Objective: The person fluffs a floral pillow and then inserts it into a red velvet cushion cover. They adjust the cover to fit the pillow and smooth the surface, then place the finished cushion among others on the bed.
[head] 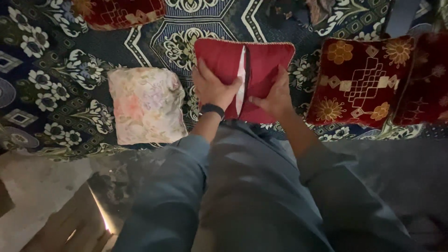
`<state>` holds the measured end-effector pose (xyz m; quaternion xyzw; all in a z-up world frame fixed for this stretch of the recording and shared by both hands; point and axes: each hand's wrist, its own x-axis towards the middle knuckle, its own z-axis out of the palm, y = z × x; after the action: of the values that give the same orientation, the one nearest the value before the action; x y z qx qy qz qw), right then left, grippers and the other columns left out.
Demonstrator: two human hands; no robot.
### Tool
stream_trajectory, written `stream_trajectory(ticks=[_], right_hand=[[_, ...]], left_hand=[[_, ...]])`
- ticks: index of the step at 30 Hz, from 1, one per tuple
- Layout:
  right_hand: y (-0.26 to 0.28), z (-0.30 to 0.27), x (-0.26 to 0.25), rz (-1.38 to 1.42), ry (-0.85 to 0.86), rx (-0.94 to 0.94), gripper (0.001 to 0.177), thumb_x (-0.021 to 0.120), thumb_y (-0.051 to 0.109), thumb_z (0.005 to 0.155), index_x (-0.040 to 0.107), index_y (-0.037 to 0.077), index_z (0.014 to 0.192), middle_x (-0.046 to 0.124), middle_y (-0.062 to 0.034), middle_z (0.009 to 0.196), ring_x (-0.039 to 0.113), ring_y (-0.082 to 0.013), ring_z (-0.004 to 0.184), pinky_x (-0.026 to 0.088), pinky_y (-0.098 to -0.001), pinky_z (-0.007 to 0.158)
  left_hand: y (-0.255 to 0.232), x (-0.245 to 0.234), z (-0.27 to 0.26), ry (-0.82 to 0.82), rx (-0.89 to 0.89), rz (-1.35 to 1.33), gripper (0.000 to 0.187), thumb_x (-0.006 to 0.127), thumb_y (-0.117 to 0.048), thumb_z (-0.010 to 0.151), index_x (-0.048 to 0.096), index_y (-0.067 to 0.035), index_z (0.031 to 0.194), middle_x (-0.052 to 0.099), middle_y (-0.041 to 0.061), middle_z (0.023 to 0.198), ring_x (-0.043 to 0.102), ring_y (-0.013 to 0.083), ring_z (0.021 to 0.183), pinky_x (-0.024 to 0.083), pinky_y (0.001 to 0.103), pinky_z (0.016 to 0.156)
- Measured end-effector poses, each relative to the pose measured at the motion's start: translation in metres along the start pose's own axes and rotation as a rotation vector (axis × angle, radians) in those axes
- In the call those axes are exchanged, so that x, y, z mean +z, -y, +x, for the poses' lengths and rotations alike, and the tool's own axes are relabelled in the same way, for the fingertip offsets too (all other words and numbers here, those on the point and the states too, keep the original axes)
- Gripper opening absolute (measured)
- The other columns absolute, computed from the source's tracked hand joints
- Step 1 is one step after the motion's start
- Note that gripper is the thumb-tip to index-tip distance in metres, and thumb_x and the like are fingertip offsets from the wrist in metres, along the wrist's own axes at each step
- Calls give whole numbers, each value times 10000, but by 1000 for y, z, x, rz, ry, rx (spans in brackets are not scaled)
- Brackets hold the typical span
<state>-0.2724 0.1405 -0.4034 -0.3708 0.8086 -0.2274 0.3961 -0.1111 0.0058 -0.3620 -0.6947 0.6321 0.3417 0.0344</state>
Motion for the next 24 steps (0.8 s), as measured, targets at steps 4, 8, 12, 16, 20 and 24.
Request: stream_trajectory(ticks=[4,8,12,16,20,24], right_hand=[[12,-4,-7,2,21,19,1381,1002,353,599,103,-55,1566,331,-259,1531,459,-373,1381,379,-425,1189],[17,-8,-5,-75,30,14,1371,1008,334,639,70,-17,1575,236,-299,1572,335,-457,1453,338,-463,1201],[37,-10,-5,-78,72,141,1362,970,316,684,0,38,1599,72,-359,1618,224,-499,1505,323,-528,1187],[55,-10,-2,-82,124,266,1310,922,285,734,-29,85,1612,2,-370,1637,203,-502,1503,312,-584,1154],[39,-18,17,-154,4,115,1166,868,243,825,37,24,1614,30,-391,1623,147,-567,1505,279,-602,1195],[37,-29,18,-113,-124,-82,1006,816,181,899,157,-48,1623,80,-408,1639,137,-591,1538,253,-586,1291]], left_hand=[[-16,4,19,-67,152,80,1265,919,-577,669,154,-174,1592,197,340,1591,253,510,1486,348,631,1101],[-31,4,40,108,32,159,1234,924,-509,659,127,-309,1580,28,335,1611,174,555,1460,363,649,1056],[-37,7,43,174,-49,220,1184,919,-450,665,156,-359,1565,39,270,1659,203,513,1498,397,652,1062],[-29,34,43,107,-39,315,1133,886,-405,707,173,-308,1583,102,293,1625,234,519,1485,374,664,1078],[-12,65,40,-183,335,427,808,754,-287,781,351,-115,1460,275,300,1522,289,510,1430,283,709,1073],[-13,56,27,-259,758,417,354,594,-151,934,559,-92,1282,475,182,1466,426,390,1385,320,623,1126]])
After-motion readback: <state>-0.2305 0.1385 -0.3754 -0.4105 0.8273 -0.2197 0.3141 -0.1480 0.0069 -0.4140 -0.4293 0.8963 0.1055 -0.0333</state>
